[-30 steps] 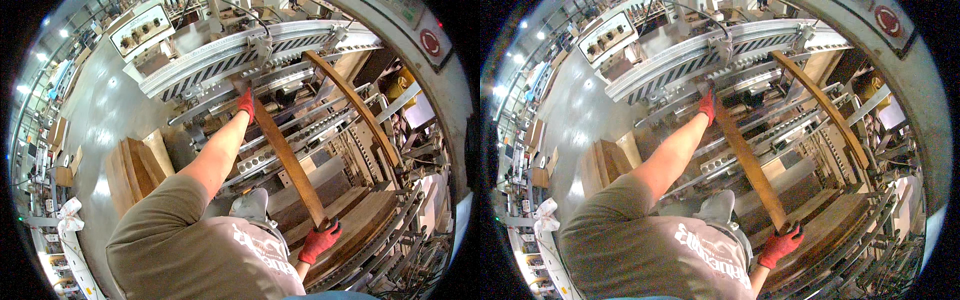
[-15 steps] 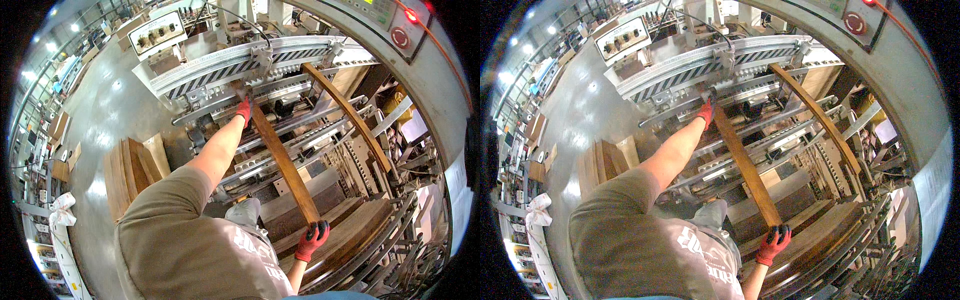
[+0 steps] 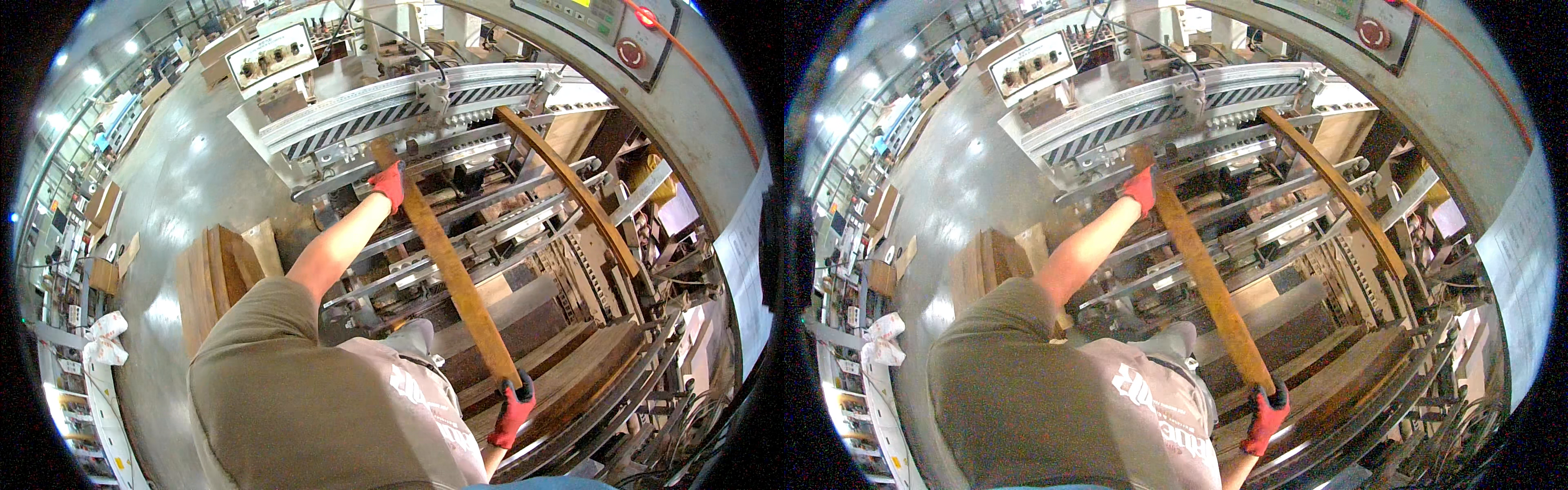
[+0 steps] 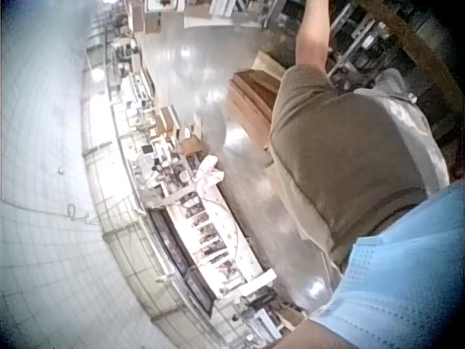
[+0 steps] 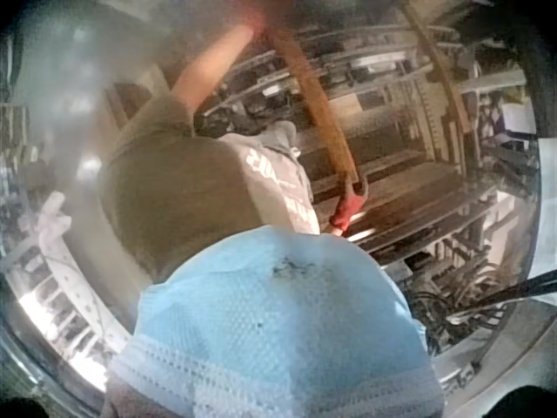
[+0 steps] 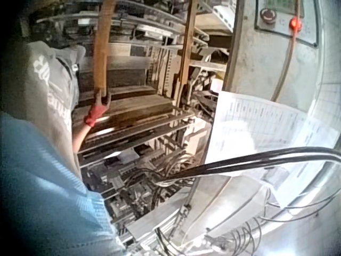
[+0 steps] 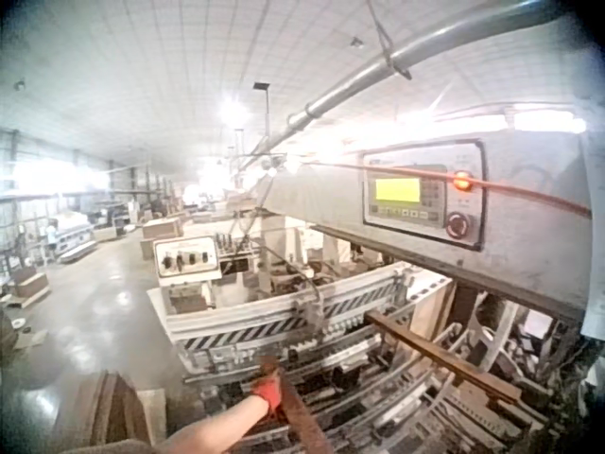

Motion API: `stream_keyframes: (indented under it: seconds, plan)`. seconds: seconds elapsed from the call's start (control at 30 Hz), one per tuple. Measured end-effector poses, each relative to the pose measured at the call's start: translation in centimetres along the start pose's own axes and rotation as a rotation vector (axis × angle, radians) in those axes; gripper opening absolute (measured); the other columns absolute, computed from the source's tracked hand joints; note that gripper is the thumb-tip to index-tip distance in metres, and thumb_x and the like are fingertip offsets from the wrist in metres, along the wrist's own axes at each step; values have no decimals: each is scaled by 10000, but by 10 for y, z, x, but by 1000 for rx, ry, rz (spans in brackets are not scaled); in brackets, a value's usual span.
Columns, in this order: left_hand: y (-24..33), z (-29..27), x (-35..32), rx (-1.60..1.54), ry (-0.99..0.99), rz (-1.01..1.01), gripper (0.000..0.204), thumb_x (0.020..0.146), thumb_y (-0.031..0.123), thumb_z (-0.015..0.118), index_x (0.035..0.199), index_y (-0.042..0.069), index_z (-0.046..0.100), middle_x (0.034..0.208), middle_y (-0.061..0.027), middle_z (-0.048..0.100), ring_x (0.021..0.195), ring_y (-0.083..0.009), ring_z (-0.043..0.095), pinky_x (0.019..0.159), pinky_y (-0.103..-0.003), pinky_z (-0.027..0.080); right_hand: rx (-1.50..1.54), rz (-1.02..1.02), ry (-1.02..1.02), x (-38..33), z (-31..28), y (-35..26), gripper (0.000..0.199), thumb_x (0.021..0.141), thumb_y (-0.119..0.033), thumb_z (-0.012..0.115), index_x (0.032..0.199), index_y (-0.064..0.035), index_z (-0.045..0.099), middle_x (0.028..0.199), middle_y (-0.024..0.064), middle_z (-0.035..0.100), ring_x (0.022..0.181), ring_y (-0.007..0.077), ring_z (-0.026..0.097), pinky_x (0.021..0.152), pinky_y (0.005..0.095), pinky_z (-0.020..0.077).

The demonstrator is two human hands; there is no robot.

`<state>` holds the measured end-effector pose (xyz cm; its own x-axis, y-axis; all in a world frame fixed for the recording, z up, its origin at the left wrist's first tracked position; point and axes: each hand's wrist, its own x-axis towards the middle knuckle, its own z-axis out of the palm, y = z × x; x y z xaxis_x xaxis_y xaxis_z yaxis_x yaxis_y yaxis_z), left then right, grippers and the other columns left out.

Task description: The person picks up wooden planks one at a time from a stack and feeds them into the intake of an industrial processing machine.

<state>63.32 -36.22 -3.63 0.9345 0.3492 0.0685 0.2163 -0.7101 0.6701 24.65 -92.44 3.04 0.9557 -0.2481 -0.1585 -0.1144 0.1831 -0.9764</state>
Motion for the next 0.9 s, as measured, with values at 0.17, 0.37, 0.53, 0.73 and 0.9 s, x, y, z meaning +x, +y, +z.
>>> stream_keyframes:
  seconds: [0.17, 0.37, 0.53, 0.73, 0.9]
  plan:
    - [90, 57, -15, -578, -312, -497, 670, 869, 626, 337, 1368, 191, 434, 1454, -13, 401, 1334, -226, 354, 1111, -506, 204, 18, 243, 194, 12, 3, -16, 423, 830, -34, 655, 1234, -6, 534, 1033, 50, 614, 849, 157, 603, 704, 296, 522]
    - [97, 71, -14, -1140, -126, -536, 771, 842, 685, 416, 1326, 90, 481, 1389, -120, 442, 1232, -280, 415, 977, -442, 332, -431, 23, 129, 26, 2, -4, 519, 893, -91, 596, 1363, -16, 391, 1004, 151, 648, 728, 185, 652, 571, 299, 527]
    - [108, 40, -10, -964, 32, -637, 656, 848, 596, 493, 1169, 35, 607, 1152, -154, 615, 1005, -283, 560, 868, -419, 409, -1149, 27, 118, 29, 57, -51, 705, 845, -210, 640, 1399, 32, 277, 896, 278, 644, 839, 452, 617, 696, 488, 489]
    - [91, 73, 12, -822, 112, -479, 713, 809, 615, 528, 1181, 11, 603, 1209, -202, 594, 1066, -326, 556, 870, -427, 423, -1103, 13, -59, 35, 46, -58, 859, 723, -302, 763, 1366, 60, 323, 901, 241, 660, 831, 426, 626, 736, 461, 507]
    - [37, 85, 32, -892, 198, -484, 691, 836, 600, 524, 1212, 25, 593, 1215, -182, 593, 1066, -312, 548, 868, -405, 422, -1354, 29, -156, 43, 35, -54, 842, 675, -281, 798, 1357, -15, 382, 881, 226, 665, 826, 399, 641, 731, 462, 507]
